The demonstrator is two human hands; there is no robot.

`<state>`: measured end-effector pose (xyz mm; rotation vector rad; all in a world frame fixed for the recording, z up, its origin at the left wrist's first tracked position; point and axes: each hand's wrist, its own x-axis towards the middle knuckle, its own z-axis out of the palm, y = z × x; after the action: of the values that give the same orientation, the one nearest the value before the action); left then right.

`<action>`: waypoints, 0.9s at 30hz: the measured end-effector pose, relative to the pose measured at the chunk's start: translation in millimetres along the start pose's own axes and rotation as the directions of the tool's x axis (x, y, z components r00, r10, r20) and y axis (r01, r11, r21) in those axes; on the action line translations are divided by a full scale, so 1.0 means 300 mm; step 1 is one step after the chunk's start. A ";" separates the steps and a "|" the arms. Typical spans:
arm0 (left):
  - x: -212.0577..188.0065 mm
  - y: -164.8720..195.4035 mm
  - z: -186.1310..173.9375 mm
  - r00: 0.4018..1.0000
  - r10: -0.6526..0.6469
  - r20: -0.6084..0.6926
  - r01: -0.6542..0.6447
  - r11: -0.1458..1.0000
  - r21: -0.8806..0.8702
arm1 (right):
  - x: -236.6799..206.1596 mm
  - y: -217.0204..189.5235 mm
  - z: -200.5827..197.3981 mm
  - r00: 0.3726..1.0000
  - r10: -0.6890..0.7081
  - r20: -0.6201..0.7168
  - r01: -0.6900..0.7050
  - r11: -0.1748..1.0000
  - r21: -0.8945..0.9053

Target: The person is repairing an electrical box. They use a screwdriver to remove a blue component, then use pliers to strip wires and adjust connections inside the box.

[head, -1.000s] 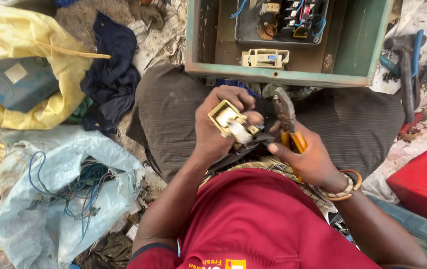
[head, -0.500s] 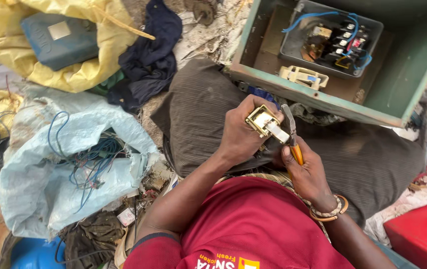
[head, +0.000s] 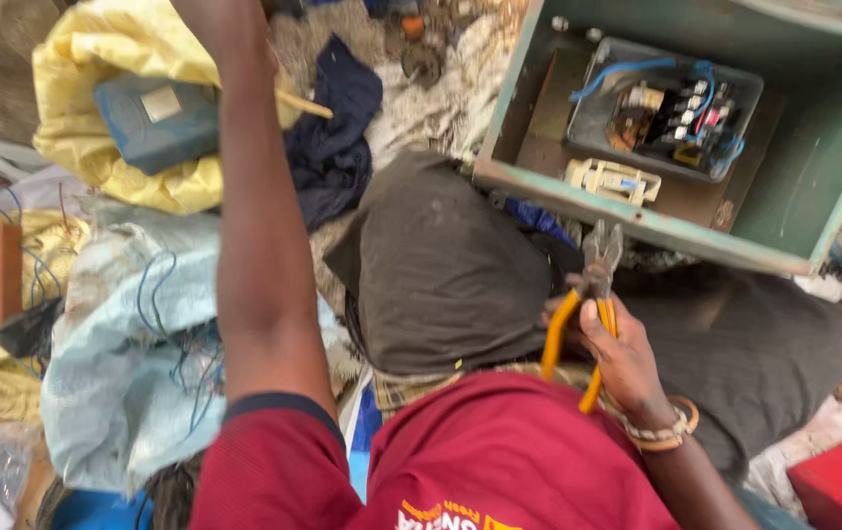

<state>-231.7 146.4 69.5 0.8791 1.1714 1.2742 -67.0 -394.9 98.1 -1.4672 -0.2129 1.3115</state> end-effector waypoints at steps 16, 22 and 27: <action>-0.794 0.219 -0.474 0.885 0.124 0.449 -0.270 0.922 0.277 | 0.129 0.044 -0.218 0.966 0.253 0.046 -0.019 0.249 -0.968; -0.935 0.420 -0.948 0.792 0.562 0.240 -0.563 0.518 0.645 | 0.177 0.057 -0.277 0.940 0.340 0.036 -0.060 0.267 -0.962; -0.653 0.263 -1.067 0.564 0.810 -0.161 -0.710 0.575 0.407 | 0.174 0.052 -0.274 0.947 0.321 0.018 -0.053 0.210 -0.976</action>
<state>-544.0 -73.5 104.5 1.5715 1.3071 2.0670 9.0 -411.1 37.5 -2.4642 -1.2714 1.6253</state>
